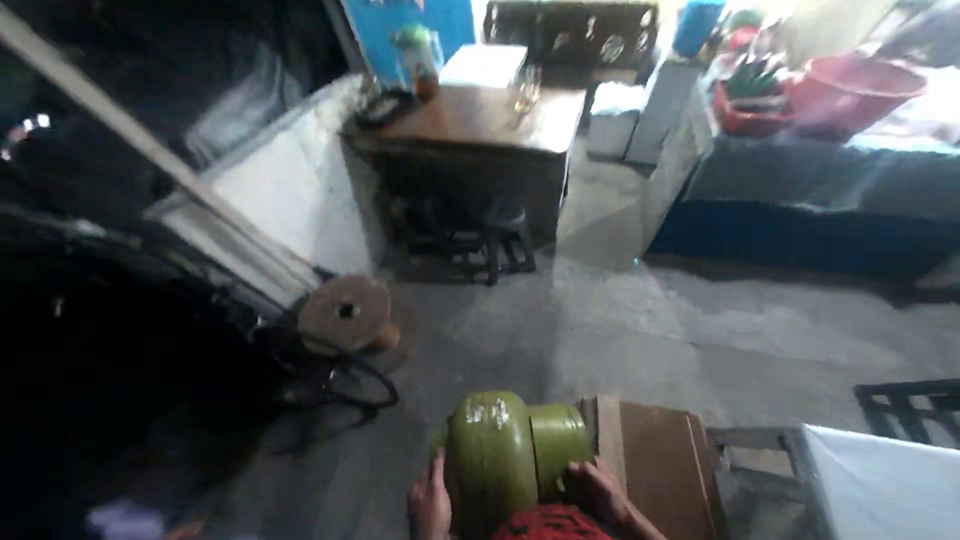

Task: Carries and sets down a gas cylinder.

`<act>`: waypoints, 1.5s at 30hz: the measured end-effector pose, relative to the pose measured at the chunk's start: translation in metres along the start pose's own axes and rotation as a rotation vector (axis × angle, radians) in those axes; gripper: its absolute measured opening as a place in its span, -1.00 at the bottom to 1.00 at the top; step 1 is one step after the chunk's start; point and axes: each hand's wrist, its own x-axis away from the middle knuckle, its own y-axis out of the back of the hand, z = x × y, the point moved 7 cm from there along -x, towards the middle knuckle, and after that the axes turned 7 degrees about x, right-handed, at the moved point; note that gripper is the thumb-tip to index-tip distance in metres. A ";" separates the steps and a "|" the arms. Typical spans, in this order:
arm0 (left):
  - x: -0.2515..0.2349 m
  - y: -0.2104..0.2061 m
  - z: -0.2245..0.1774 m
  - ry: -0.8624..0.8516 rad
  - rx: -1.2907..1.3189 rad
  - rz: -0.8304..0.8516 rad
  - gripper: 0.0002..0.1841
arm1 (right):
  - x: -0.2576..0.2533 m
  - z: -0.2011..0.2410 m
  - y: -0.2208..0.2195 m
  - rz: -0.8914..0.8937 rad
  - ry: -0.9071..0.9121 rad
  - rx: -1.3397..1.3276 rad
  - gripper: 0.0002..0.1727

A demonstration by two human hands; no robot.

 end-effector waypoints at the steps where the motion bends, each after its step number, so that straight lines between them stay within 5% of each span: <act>1: -0.012 -0.019 -0.024 -0.017 0.010 0.029 -0.44 | -0.013 0.019 0.009 -0.018 0.023 -0.042 -0.68; 16: -0.210 -0.355 -0.288 -0.281 -0.176 0.444 -0.51 | -0.228 0.204 0.158 -0.440 0.191 -0.233 -0.62; 22: -0.237 -0.502 -0.411 -0.420 -0.354 0.676 -0.53 | -0.293 0.270 0.215 -0.642 0.330 -0.419 -0.62; 28: -0.273 -0.653 -0.468 -0.469 -0.441 0.819 -0.51 | -0.360 0.318 0.289 -0.847 0.363 -0.515 -0.70; 32: -0.295 -0.764 -0.502 -0.468 -0.447 0.824 -0.50 | -0.424 0.366 0.378 -0.882 0.358 -0.486 -0.73; 38: -0.307 -0.932 -0.599 -0.418 -0.345 0.749 -0.52 | -0.519 0.496 0.543 -0.771 0.367 -0.367 -0.70; 45: -0.332 -1.061 -0.706 -0.383 -0.211 0.640 -0.55 | -0.610 0.635 0.671 -0.635 0.356 -0.327 -0.72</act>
